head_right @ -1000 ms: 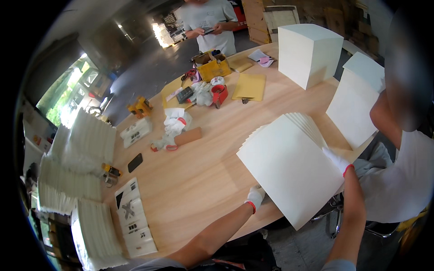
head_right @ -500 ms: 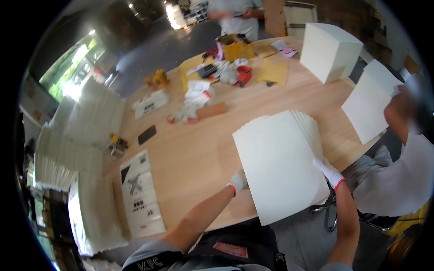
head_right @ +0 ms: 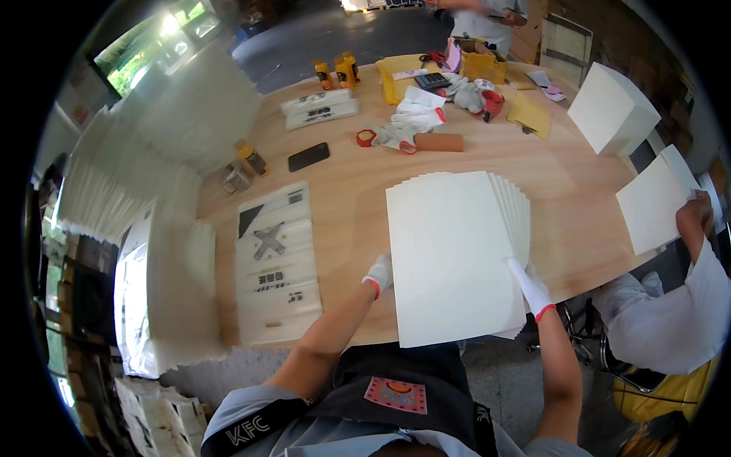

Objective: The person repeatedly picks up stacks of white paper and inserts them into clear plastic bags on a table. They then place the filled bags onto a growing pile. The task is performed continuously throughout the clip.

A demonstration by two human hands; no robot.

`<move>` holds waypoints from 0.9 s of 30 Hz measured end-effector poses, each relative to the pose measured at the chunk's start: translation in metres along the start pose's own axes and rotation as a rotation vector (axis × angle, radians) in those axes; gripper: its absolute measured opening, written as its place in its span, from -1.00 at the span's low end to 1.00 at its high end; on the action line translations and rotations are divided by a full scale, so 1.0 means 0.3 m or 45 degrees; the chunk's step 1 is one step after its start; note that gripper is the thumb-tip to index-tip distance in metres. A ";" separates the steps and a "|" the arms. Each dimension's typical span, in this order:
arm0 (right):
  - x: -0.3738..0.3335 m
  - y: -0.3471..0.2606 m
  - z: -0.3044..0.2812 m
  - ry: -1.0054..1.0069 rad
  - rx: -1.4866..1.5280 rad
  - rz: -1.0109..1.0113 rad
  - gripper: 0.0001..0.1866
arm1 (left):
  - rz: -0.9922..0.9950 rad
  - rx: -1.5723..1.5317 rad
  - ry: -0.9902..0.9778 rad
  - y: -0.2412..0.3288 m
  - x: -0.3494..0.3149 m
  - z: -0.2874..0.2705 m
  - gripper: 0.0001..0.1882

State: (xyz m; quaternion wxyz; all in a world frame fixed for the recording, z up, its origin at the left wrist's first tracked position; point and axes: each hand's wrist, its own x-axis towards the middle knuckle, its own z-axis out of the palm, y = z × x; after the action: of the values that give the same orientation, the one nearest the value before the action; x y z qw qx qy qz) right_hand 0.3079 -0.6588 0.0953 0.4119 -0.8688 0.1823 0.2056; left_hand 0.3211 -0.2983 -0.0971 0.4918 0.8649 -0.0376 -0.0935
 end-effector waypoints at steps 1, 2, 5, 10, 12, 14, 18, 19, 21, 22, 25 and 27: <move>-0.011 -0.018 0.027 -0.001 -0.009 -0.035 0.09 | 0.027 0.028 0.031 -0.032 -0.022 -0.026 -0.59; -0.017 -0.020 0.050 0.011 -0.015 -0.058 0.09 | 0.005 0.042 0.022 -0.032 -0.037 -0.046 -0.58; -0.030 -0.005 0.110 0.019 0.001 -0.065 0.08 | -0.099 0.073 -0.037 0.039 -0.093 -0.119 -0.56; -0.092 -0.091 0.191 -0.066 0.048 -0.142 0.06 | -0.085 0.064 0.028 -0.049 -0.154 -0.190 -0.54; -0.082 -0.064 0.182 -0.037 0.036 -0.114 0.05 | -0.161 -0.085 0.066 0.025 -0.199 -0.198 -0.53; -0.062 -0.034 0.182 -0.001 -0.003 -0.053 0.05 | -0.225 -0.324 0.204 0.113 -0.272 -0.211 -0.50; -0.032 -0.017 0.167 -0.017 -0.047 -0.046 0.06 | -0.065 -0.212 0.340 0.206 -0.529 -0.253 -0.52; -0.031 -0.011 0.156 -0.051 -0.003 -0.032 0.06 | -0.124 -0.297 0.273 0.255 -0.614 -0.283 -0.53; -0.033 -0.030 0.156 -0.143 0.073 -0.027 0.07 | 0.207 -0.492 0.622 0.138 -0.772 -0.239 -0.54; -0.034 -0.017 0.154 -0.139 0.030 -0.066 0.08 | 0.197 -0.122 0.624 0.117 -0.834 -0.263 -0.53; -0.052 -0.043 0.152 -0.089 -0.103 -0.159 0.11 | 0.324 0.743 0.872 0.077 -0.958 -0.321 -0.52; -0.089 -0.080 0.163 -0.032 -0.194 -0.135 0.12 | 0.110 0.844 0.927 0.058 -1.012 -0.296 -0.56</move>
State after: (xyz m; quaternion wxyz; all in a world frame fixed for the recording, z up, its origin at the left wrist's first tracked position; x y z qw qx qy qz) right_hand 0.2866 -0.6020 0.0960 0.3571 -0.9035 0.1146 0.2076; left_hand 0.0418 -0.1846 0.0001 0.1750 0.9489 0.0732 0.2521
